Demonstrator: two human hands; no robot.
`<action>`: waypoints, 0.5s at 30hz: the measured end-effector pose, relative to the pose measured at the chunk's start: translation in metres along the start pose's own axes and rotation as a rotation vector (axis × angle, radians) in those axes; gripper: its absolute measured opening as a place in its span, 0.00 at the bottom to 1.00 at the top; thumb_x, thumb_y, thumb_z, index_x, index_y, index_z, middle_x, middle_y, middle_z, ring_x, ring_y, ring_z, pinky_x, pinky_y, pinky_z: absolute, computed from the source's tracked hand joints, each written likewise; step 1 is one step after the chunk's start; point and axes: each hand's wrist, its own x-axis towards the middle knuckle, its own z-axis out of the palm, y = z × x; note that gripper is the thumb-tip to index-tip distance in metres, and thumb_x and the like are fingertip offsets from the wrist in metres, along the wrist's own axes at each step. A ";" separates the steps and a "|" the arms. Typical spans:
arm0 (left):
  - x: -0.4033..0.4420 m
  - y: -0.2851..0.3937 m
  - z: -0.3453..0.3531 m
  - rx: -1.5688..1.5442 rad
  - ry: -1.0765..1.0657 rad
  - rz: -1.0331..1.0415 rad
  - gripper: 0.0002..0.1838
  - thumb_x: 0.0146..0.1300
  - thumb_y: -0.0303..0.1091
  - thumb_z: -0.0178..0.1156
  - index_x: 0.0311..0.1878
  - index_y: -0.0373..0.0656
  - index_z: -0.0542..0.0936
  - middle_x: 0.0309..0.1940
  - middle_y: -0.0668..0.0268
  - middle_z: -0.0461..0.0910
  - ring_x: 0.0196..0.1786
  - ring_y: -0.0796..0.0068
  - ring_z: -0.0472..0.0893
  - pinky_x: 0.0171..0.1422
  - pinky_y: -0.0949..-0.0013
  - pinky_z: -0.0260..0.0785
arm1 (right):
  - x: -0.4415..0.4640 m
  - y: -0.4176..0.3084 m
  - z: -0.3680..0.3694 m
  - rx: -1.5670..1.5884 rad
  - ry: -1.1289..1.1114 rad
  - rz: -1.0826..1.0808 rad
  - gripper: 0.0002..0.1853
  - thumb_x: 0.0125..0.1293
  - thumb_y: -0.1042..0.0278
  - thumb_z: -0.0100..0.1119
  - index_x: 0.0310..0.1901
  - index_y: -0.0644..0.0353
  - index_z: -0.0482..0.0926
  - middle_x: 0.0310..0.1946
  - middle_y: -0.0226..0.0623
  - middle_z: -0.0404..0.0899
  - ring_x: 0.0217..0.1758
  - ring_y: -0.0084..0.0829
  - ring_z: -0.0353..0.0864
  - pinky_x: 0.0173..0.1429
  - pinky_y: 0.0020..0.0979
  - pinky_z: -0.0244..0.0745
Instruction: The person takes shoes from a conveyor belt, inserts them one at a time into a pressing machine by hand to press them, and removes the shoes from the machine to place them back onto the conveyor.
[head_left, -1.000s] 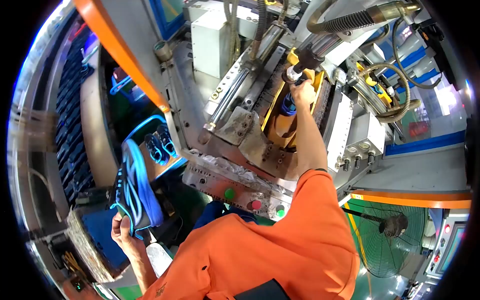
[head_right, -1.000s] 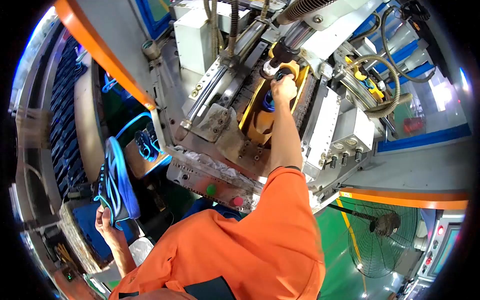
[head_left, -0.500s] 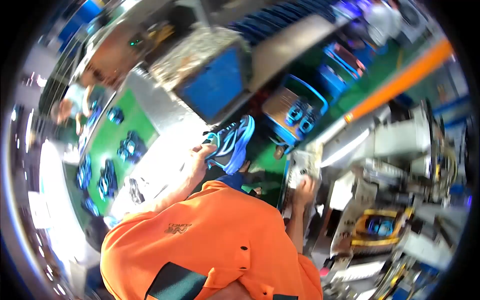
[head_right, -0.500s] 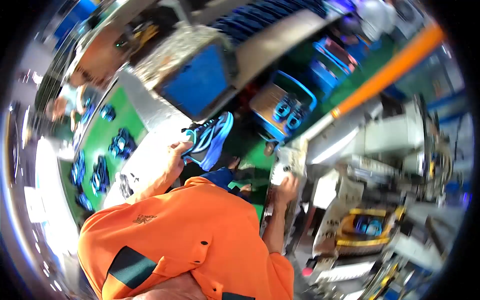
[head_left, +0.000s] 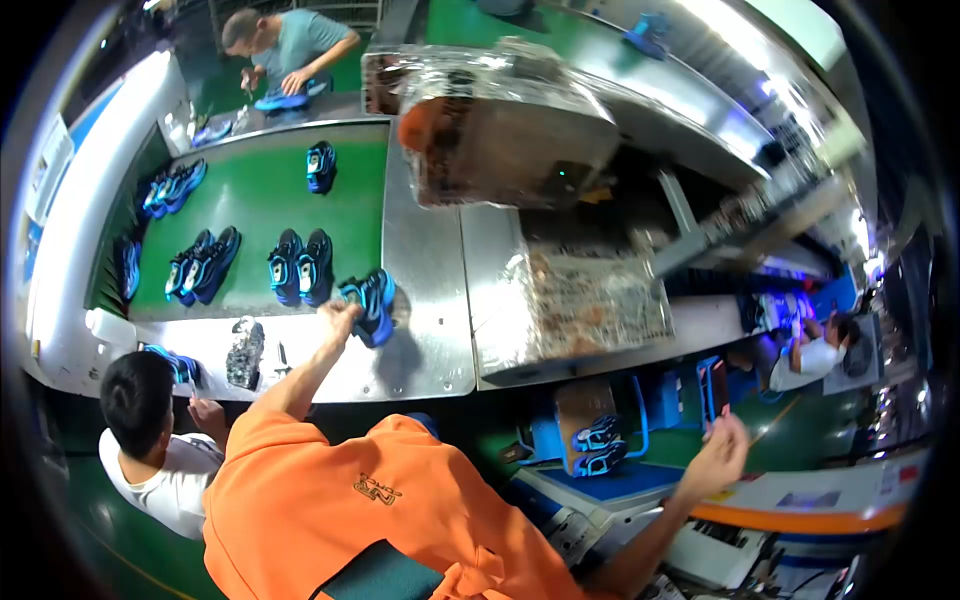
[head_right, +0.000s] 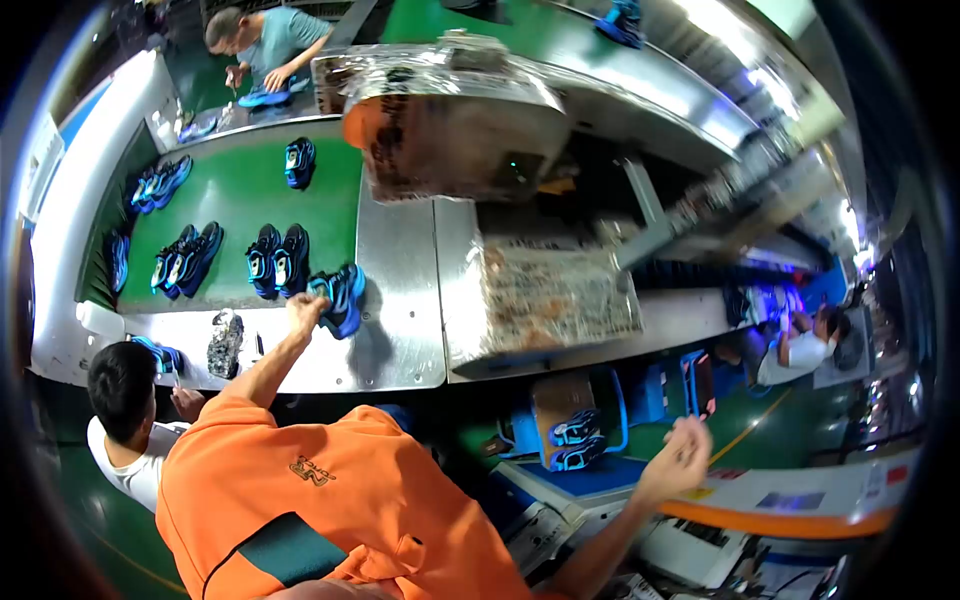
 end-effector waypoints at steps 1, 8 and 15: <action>0.036 -0.017 -0.003 0.143 0.036 0.069 0.16 0.46 0.38 0.68 0.33 0.35 0.80 0.23 0.59 0.80 0.21 0.71 0.77 0.26 0.63 0.69 | 0.037 -0.034 0.033 0.082 -0.075 0.008 0.07 0.66 0.78 0.56 0.44 0.67 0.79 0.37 0.37 0.81 0.31 0.22 0.76 0.36 0.23 0.74; 0.138 -0.049 0.002 0.526 0.122 0.097 0.19 0.55 0.40 0.63 0.43 0.39 0.70 0.32 0.46 0.80 0.38 0.41 0.80 0.43 0.47 0.70 | 0.227 -0.244 0.306 -0.055 -0.567 -0.351 0.16 0.67 0.67 0.58 0.54 0.64 0.78 0.42 0.38 0.83 0.39 0.21 0.80 0.39 0.20 0.73; 0.142 -0.040 0.010 0.355 0.180 0.077 0.25 0.55 0.36 0.65 0.55 0.43 0.69 0.38 0.50 0.82 0.41 0.44 0.81 0.43 0.50 0.72 | 0.311 -0.338 0.570 -0.487 -1.020 -0.387 0.38 0.59 0.40 0.62 0.63 0.60 0.69 0.43 0.40 0.82 0.38 0.25 0.84 0.38 0.25 0.76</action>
